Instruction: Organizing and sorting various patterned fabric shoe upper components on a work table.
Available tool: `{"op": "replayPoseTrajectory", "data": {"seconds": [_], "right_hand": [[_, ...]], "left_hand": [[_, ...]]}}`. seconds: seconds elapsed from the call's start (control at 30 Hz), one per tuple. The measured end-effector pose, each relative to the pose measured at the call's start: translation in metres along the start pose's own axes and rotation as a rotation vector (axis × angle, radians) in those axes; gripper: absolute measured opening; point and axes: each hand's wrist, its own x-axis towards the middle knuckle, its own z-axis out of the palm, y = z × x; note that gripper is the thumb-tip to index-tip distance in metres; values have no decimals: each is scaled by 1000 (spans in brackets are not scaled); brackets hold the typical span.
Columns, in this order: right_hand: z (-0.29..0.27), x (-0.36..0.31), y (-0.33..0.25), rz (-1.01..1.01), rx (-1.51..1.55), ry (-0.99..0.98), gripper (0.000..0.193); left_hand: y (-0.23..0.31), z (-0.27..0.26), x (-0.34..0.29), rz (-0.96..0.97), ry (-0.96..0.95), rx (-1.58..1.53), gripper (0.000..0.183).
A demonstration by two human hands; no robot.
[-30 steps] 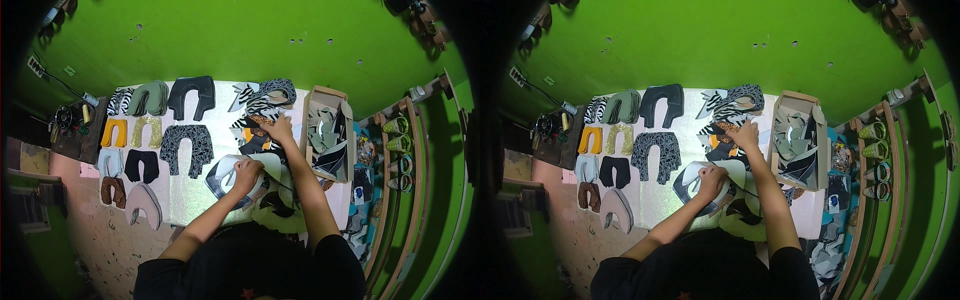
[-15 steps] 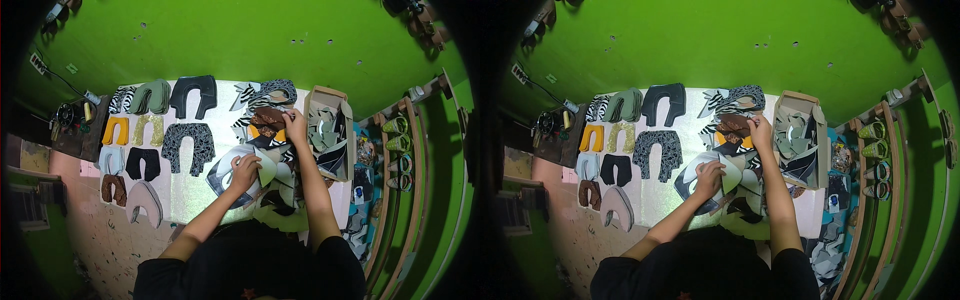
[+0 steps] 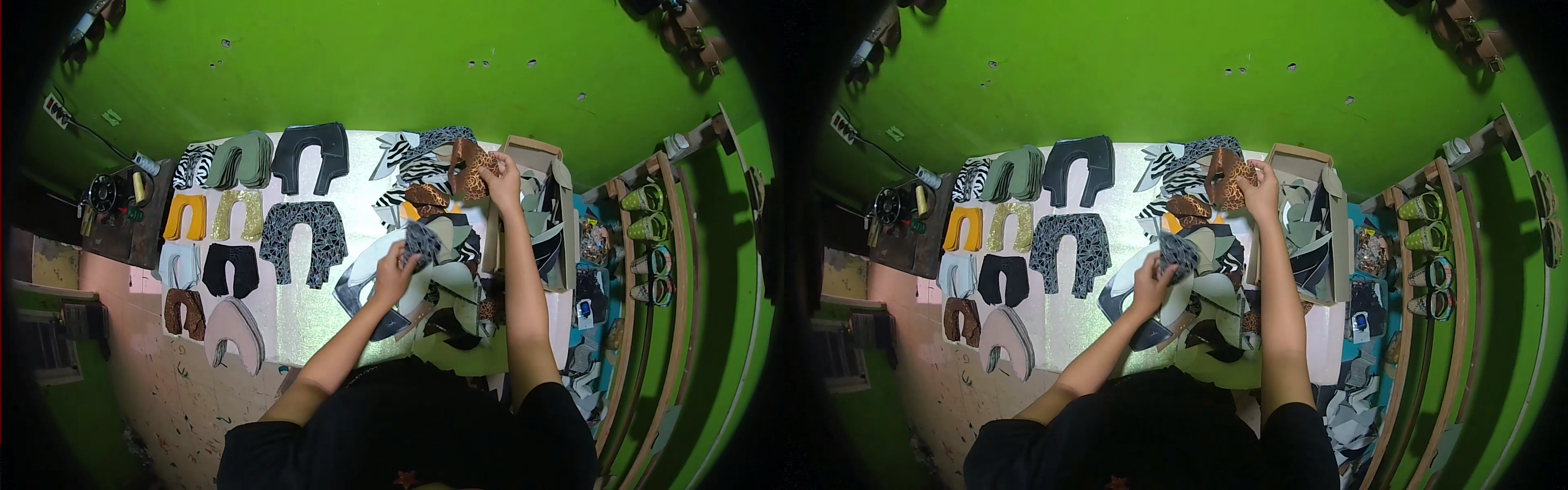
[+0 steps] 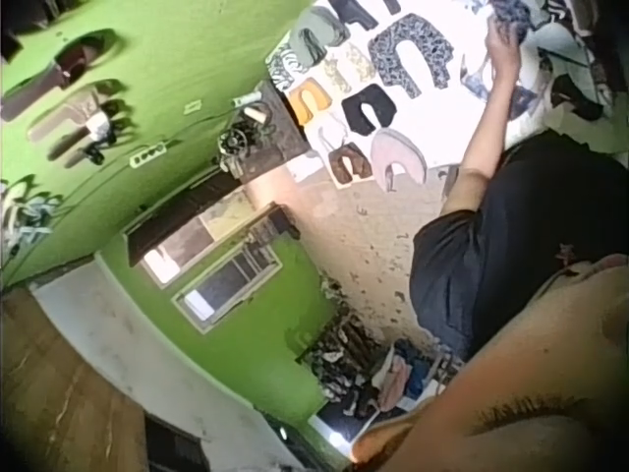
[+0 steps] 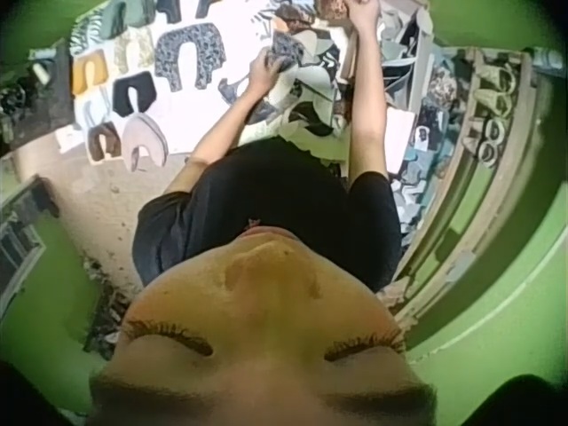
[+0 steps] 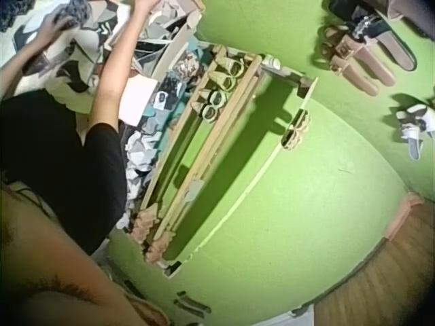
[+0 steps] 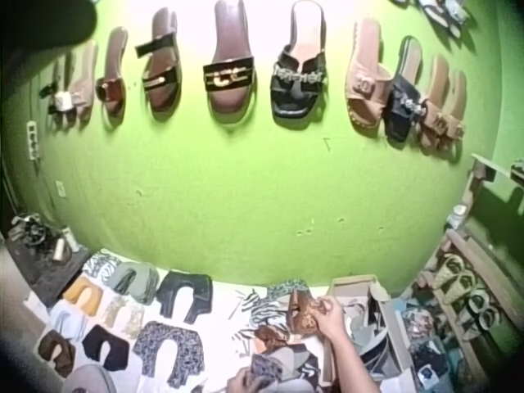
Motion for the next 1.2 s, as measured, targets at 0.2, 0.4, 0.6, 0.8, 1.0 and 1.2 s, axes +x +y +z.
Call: {"op": "replayPoseTrajectory", "data": {"seconds": [0.2,0.4,0.6,0.8,1.0,1.2], "right_hand": [[-1,-4,-6,87,-69,-24,38],[3,-11,-6,5,-89,127,50],[29,-84,-22,-317,-638,129,47],[50,-182,-11,250,-891,-407,36],[70,-217,8,252,-856,-277,58],[67,-222,35,158,-618,-57,58]], "left_hand": [[-2,-6,38,-85,17,-366,37],[2,-5,65,-20,-154,-255,58],[25,-42,45,-270,-371,870,62],[9,-40,32,-120,-243,877,61],[-17,-46,39,1,-147,633,37],[-8,-59,35,-62,-271,341,22]]}}
